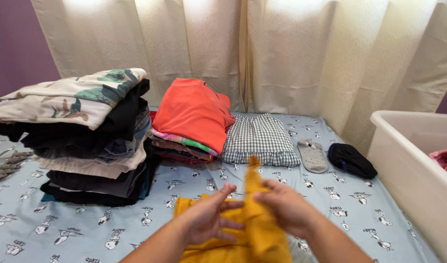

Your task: The person folds several garments one by one on a bed, including a red t-shirt, a yellow t-shirt, and a striped shirt. Each item is smoothed, folded into a compact rectangle, and placed on a growing stack.

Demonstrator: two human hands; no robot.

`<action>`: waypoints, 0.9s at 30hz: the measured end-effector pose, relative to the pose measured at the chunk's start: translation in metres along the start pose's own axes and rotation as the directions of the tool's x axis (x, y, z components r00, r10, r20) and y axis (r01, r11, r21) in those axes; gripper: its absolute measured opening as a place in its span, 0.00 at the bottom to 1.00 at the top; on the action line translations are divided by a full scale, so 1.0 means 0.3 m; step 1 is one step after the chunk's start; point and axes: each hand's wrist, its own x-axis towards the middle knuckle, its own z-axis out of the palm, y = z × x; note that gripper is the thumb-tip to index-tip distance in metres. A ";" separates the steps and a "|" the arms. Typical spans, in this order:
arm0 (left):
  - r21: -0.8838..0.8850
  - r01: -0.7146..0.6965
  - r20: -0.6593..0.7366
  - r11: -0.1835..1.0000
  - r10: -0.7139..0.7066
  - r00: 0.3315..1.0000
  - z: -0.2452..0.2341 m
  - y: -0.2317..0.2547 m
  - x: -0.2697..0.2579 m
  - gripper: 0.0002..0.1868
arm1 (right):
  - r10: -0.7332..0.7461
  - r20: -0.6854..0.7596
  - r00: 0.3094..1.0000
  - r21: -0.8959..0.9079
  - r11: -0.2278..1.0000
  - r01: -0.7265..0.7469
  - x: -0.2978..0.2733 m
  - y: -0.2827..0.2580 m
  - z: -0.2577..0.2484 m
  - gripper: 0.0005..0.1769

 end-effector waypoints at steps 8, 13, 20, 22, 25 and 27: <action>0.080 -0.256 -0.287 0.963 0.268 0.920 0.010 -0.052 -0.015 0.24 | 0.058 0.018 0.998 -0.268 0.962 -0.051 0.041 0.060 0.092 0.28; 0.092 -0.225 -0.371 0.970 0.243 0.897 -0.071 -0.010 -0.086 0.29 | -0.073 -0.218 0.973 -0.689 0.718 -0.101 0.122 0.142 -0.014 0.28; 0.267 0.263 -0.505 0.927 -0.097 0.857 -0.309 0.009 -0.221 0.41 | -0.203 -0.018 0.979 -0.940 0.337 0.053 0.149 0.271 -0.082 0.35; 0.360 0.422 -0.572 0.832 -0.160 0.805 -0.338 -0.008 -0.227 0.50 | -0.132 -0.037 0.991 -0.947 0.321 0.008 0.138 0.274 -0.069 0.38; 0.448 0.494 -0.661 0.745 -0.096 0.745 -0.333 -0.027 -0.208 0.56 | -0.115 -0.089 0.989 -0.962 0.269 -0.055 0.126 0.252 -0.040 0.38; 0.647 0.444 -0.669 0.620 0.183 0.720 -0.301 -0.034 -0.190 0.57 | -0.104 -0.102 0.989 -0.960 0.272 -0.071 0.119 0.237 -0.021 0.39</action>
